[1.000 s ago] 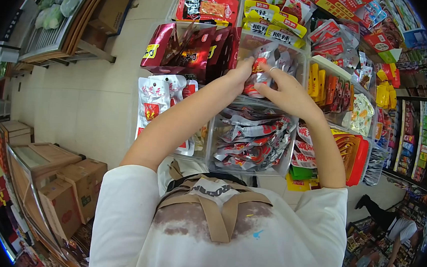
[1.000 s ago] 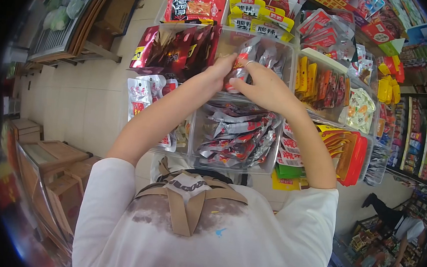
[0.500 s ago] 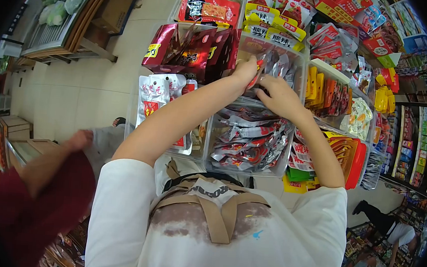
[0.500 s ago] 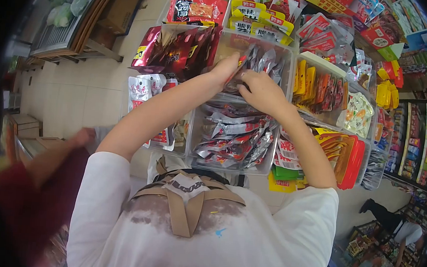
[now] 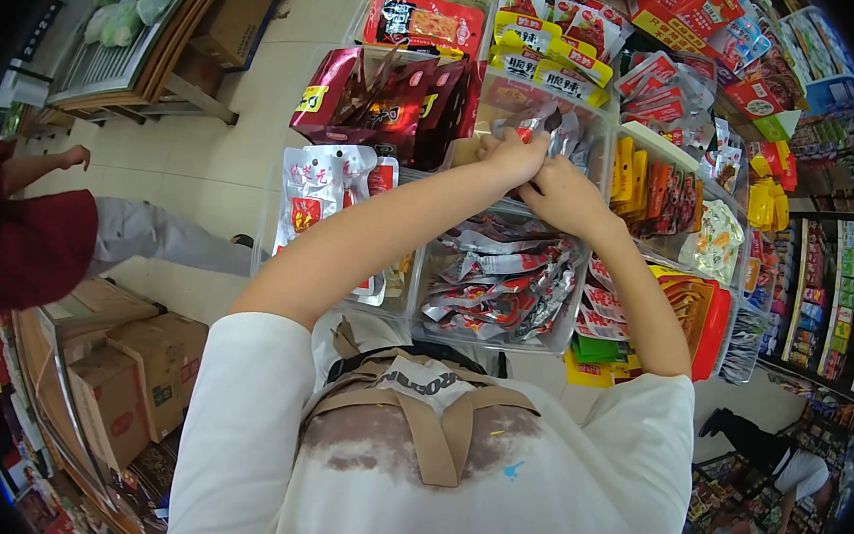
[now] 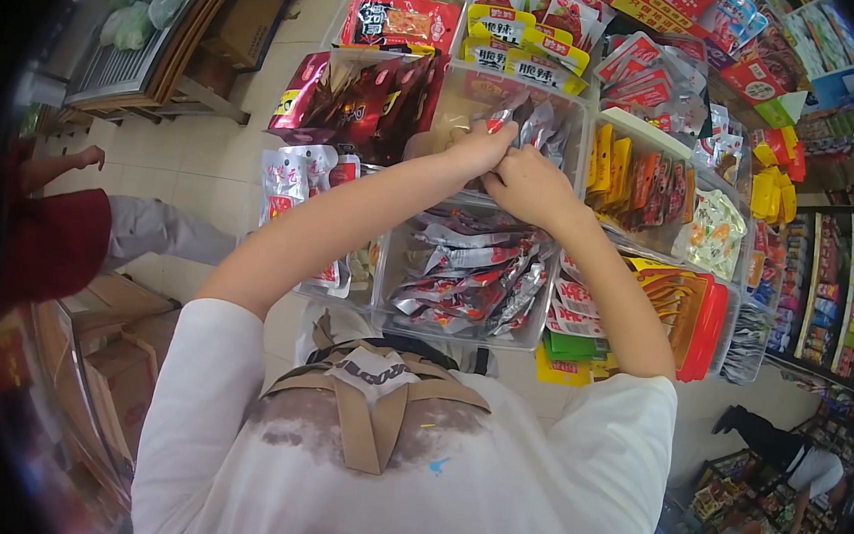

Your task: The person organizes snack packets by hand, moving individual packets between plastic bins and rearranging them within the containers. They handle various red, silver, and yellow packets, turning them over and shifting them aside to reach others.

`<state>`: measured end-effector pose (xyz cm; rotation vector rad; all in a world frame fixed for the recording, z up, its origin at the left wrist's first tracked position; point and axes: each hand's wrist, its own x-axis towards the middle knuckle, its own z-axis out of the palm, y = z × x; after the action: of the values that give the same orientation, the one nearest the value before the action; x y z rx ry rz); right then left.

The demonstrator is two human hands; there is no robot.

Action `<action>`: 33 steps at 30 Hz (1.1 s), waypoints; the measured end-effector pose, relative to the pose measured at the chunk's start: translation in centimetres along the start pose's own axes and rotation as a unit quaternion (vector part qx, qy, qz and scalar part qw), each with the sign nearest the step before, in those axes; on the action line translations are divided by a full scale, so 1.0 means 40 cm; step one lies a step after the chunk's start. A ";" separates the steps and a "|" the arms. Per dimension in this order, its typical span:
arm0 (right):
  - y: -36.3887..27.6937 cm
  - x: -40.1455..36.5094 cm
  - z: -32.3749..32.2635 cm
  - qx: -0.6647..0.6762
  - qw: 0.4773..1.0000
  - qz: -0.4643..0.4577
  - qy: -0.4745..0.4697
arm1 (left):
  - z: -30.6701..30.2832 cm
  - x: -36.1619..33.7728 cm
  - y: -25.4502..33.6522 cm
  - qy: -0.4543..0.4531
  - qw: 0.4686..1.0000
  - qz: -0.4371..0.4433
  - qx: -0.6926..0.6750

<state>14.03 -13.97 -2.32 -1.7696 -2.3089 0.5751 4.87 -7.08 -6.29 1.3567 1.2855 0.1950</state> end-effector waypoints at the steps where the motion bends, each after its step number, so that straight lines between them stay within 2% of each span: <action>1: -0.003 -0.002 -0.005 -0.005 1.000 -0.008 -0.007 | -0.005 -0.020 0.016 0.029 0.997 -0.035 0.064; 3: -0.001 -0.004 -0.004 -0.010 1.000 -0.015 -0.011 | 0.025 0.066 -0.060 0.051 0.996 -0.005 0.068; 5: 0.007 -0.007 0.009 -0.020 0.998 -0.046 0.023 | 0.022 0.099 -0.081 0.070 0.994 0.024 0.074; 7: 0.001 -0.005 0.004 -0.004 1.000 -0.030 0.003 | -0.025 0.087 -0.069 -0.056 0.998 0.004 -0.018; 12: 0.005 -0.001 0.005 -0.009 0.999 -0.030 -0.020 | -0.056 0.063 -0.063 -0.058 0.995 -0.013 -0.083; 15: 0.005 0.011 -0.004 -0.008 0.998 -0.021 -0.053 | -0.068 0.056 -0.055 -0.068 0.987 -0.038 -0.139; 17: 0.015 0.022 -0.009 0.013 0.991 -0.042 -0.130 | -0.068 0.042 -0.039 -0.077 0.984 -0.048 -0.156; 18: 0.006 0.027 -0.016 0.013 0.991 -0.041 -0.129 | -0.074 0.017 -0.016 -0.080 0.976 -0.059 -0.192; 19: -0.010 0.036 -0.028 -0.025 0.983 -0.017 -0.182 | -0.079 0.001 -0.002 -0.082 0.968 -0.071 -0.228; 20: -0.021 0.044 -0.037 -0.063 0.970 0.008 -0.234 | -0.077 0.003 -0.004 -0.082 0.968 -0.071 -0.228; 26: -0.044 0.073 -0.044 -0.093 0.948 0.033 -0.303 | -0.090 -0.005 0.007 -0.083 0.964 -0.081 -0.240; 28: -0.049 0.079 -0.046 -0.080 0.939 0.049 -0.332 | -0.105 0.004 0.001 -0.138 0.971 -0.003 -0.198; 32: -0.049 0.103 -0.041 -0.059 0.902 0.094 -0.417 | -0.113 -0.012 -0.006 -0.179 0.968 -0.011 -0.177; 33: -0.043 0.107 -0.033 -0.059 0.902 0.093 -0.417 | -0.113 -0.019 -0.004 -0.168 0.979 -0.002 -0.111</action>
<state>11.80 -10.00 -0.80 -2.0922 -2.7163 1.5075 1.10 -5.02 -4.68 1.1396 0.9517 0.0973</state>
